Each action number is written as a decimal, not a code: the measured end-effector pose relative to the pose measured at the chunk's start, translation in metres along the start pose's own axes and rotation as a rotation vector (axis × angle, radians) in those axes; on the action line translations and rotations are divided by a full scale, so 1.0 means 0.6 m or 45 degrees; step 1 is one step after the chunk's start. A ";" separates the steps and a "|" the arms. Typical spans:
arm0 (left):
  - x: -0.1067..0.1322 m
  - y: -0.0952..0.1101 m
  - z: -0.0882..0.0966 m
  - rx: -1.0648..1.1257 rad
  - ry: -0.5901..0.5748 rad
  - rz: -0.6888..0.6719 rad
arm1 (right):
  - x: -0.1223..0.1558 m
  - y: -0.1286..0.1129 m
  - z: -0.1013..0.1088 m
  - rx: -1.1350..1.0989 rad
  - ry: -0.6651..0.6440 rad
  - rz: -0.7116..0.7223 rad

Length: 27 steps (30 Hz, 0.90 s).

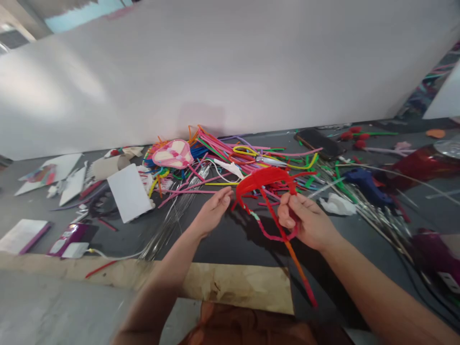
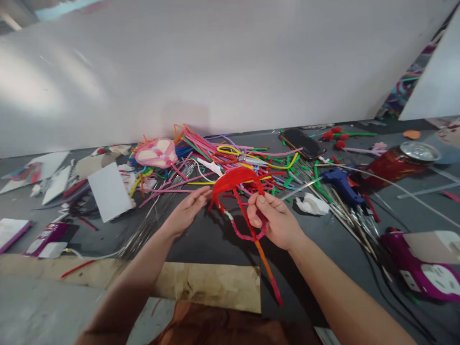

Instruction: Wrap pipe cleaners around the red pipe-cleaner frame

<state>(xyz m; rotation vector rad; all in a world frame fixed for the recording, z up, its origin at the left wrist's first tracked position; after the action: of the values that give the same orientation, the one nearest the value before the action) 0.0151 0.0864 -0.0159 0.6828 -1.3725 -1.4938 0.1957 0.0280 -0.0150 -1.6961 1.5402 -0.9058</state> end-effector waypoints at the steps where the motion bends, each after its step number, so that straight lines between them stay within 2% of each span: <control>1: 0.006 -0.007 -0.009 0.094 -0.049 0.022 | 0.001 0.002 -0.001 -0.025 -0.004 -0.006; 4: 0.017 -0.013 -0.027 0.354 -0.141 0.078 | 0.001 0.013 0.003 -0.006 0.034 -0.034; 7: 0.020 -0.012 -0.023 0.538 -0.114 0.104 | -0.002 0.030 0.013 0.064 0.124 -0.068; 11: 0.021 -0.014 -0.021 0.609 -0.148 0.131 | 0.000 0.048 0.015 0.149 0.181 -0.118; 14: 0.020 -0.021 -0.010 0.639 -0.129 0.167 | 0.001 0.053 0.017 0.303 0.127 -0.162; 16: 0.018 -0.026 0.003 0.691 -0.086 0.192 | -0.003 0.044 0.033 0.413 0.136 -0.173; 17: 0.017 -0.027 0.011 0.719 -0.057 0.200 | -0.005 0.033 0.050 0.459 0.194 -0.147; 20: 0.015 -0.029 0.029 0.743 -0.001 0.217 | -0.007 -0.028 0.102 0.489 0.478 0.094; 22: 0.016 -0.028 0.020 0.710 -0.063 0.242 | 0.000 -0.069 0.114 0.467 0.588 0.323; 23: 0.018 -0.029 0.009 0.692 -0.121 0.260 | 0.003 -0.081 0.110 0.512 0.589 0.395; 25: 0.026 -0.031 -0.019 0.667 -0.249 0.306 | 0.003 -0.086 0.086 0.779 0.493 0.407; 27: 0.034 -0.036 -0.046 0.639 -0.347 0.342 | 0.000 -0.065 0.052 1.151 0.296 0.302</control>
<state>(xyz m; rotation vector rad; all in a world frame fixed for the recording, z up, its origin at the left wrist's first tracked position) 0.0260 0.0546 -0.0383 0.5787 -1.9983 -1.0593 0.2431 0.0322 0.0010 -0.7690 1.1433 -1.4162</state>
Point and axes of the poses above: each hand's wrist, its own x-axis away from the middle knuckle, its own z-axis out of the back of the hand, y = z × x, the point moved 10 cm from there along -x, towards the middle knuckle, and after that the axes turned 3 degrees about z, right-handed, at the moved point
